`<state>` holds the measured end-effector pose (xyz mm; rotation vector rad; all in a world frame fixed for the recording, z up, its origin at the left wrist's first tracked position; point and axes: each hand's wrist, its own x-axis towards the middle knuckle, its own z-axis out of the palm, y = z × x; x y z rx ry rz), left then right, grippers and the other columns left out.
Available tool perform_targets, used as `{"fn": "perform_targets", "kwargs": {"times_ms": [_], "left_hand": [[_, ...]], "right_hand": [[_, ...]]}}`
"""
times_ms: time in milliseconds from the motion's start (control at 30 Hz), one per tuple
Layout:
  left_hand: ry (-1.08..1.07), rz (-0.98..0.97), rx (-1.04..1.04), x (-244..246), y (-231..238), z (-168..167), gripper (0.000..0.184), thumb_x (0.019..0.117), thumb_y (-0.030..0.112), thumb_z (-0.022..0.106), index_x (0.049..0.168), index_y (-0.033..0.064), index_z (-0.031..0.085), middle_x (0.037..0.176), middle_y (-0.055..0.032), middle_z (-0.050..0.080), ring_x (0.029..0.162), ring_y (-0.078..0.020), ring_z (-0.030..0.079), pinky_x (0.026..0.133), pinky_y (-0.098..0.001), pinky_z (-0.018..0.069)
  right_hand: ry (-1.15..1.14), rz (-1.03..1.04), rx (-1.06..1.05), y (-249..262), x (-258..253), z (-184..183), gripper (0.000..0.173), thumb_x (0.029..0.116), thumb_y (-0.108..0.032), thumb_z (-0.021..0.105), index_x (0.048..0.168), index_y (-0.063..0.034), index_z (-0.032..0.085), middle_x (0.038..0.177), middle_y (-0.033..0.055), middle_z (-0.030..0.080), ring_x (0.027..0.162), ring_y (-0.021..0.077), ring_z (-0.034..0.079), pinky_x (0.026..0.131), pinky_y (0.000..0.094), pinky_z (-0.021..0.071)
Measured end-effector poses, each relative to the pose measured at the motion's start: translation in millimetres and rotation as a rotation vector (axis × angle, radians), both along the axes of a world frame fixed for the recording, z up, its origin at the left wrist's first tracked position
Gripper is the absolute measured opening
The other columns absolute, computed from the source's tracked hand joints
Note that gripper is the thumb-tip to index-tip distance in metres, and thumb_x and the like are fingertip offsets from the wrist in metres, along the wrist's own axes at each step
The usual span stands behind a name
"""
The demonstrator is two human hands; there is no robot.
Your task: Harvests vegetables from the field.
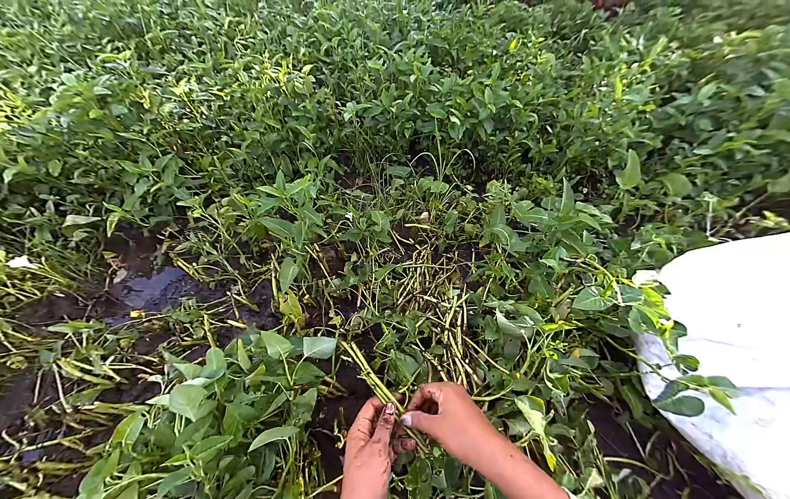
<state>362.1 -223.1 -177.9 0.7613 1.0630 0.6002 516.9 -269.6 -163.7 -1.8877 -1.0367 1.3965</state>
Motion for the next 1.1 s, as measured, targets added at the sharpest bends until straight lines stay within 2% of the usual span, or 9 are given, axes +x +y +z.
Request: {"fn": "perform_targets", "kwargs": {"times_ms": [167, 233, 300, 433, 600, 733, 833, 933, 1100], "left_hand": [[-0.004, 0.014, 0.015, -6, -1, 2, 0.015, 0.1054, 0.002, 0.049, 0.117, -0.0043, 0.057, 0.093, -0.0109, 0.069, 0.068, -0.0157, 0.069, 0.063, -0.0309, 0.0617], [-0.002, 0.025, 0.013, -7, 0, 3, 0.015, 0.1058, 0.002, 0.049, 0.117, -0.0047, 0.057, 0.093, -0.0110, 0.068, 0.067, -0.0162, 0.069, 0.062, -0.0312, 0.0621], [0.010, 0.016, 0.013, -9, 0, 4, 0.015, 0.1061, 0.002, 0.048, 0.117, -0.0044, 0.056, 0.092, -0.0108, 0.068, 0.067, -0.0161, 0.069, 0.062, -0.0308, 0.0621], [0.030, -0.015, 0.019, -12, 0, 5, 0.016, 0.1065, 0.002, 0.047, 0.118, -0.0047, 0.055, 0.094, -0.0112, 0.068, 0.068, -0.0164, 0.069, 0.063, -0.0310, 0.0620], [0.096, -0.056, 0.041, -18, 4, 7, 0.019, 0.1078, 0.003, 0.044, 0.123, -0.0048, 0.052, 0.099, -0.0120, 0.065, 0.070, -0.0162, 0.069, 0.063, -0.0311, 0.0621], [0.096, -0.089, 0.044, -15, 5, 7, 0.018, 0.1082, 0.005, 0.044, 0.121, -0.0042, 0.053, 0.097, -0.0113, 0.066, 0.070, -0.0161, 0.069, 0.064, -0.0308, 0.0619], [0.083, -0.114, 0.034, -12, 2, 11, 0.017, 0.1078, 0.004, 0.045, 0.121, -0.0041, 0.053, 0.096, -0.0112, 0.066, 0.070, -0.0162, 0.069, 0.065, -0.0313, 0.0622], [0.104, -0.138, 0.030, -15, -1, 13, 0.016, 0.1074, 0.003, 0.045, 0.119, -0.0036, 0.053, 0.097, -0.0103, 0.065, 0.071, -0.0151, 0.068, 0.065, -0.0305, 0.0616], [0.226, -0.190, 0.074, -19, 13, 4, 0.013, 0.1054, 0.001, 0.047, 0.115, -0.0034, 0.054, 0.095, -0.0101, 0.063, 0.071, -0.0146, 0.066, 0.064, -0.0292, 0.0589]], "right_hand": [[-0.100, 0.099, 0.025, 11, 22, -4, 0.037, 0.0996, -0.037, 0.068, 0.111, -0.0017, 0.072, 0.096, 0.0119, 0.072, 0.080, 0.0211, 0.069, 0.079, 0.0415, 0.0585], [-0.391, -0.029, -0.083, 26, 54, -8, 0.041, 0.1042, -0.040, 0.059, 0.113, -0.0021, 0.072, 0.104, 0.0168, 0.072, 0.098, 0.0308, 0.070, 0.092, 0.0506, 0.0551], [-0.616, -0.115, -0.236, 42, 83, -26, 0.039, 0.1043, -0.038, 0.059, 0.109, -0.0008, 0.071, 0.109, 0.0204, 0.071, 0.108, 0.0357, 0.068, 0.096, 0.0546, 0.0530], [-0.631, -0.079, -0.436, 57, 102, -53, 0.041, 0.0994, -0.034, 0.065, 0.117, 0.0027, 0.069, 0.127, 0.0246, 0.066, 0.123, 0.0395, 0.062, 0.102, 0.0597, 0.0498], [-0.566, -0.303, -0.182, 46, 127, -53, 0.023, 0.0951, -0.024, 0.070, 0.105, -0.0045, 0.075, 0.107, 0.0181, 0.073, 0.105, 0.0353, 0.069, 0.095, 0.0585, 0.0527], [-0.584, -0.170, -0.334, 50, 117, -61, 0.038, 0.0993, -0.036, 0.065, 0.117, -0.0029, 0.072, 0.123, 0.0223, 0.068, 0.120, 0.0396, 0.063, 0.101, 0.0621, 0.0492], [-0.575, -0.213, -0.348, 53, 105, -70, 0.033, 0.0964, -0.031, 0.069, 0.118, -0.0063, 0.071, 0.123, 0.0205, 0.068, 0.118, 0.0382, 0.064, 0.097, 0.0617, 0.0509], [-0.452, -0.319, -0.264, 49, 115, -71, 0.033, 0.0944, -0.026, 0.072, 0.119, -0.0049, 0.071, 0.124, 0.0200, 0.068, 0.120, 0.0360, 0.063, 0.102, 0.0590, 0.0488], [-0.474, -0.459, 0.068, 28, 131, -21, 0.024, 0.0986, -0.022, 0.071, 0.115, -0.0038, 0.070, 0.103, 0.0141, 0.073, 0.096, 0.0283, 0.071, 0.091, 0.0522, 0.0551]]}}
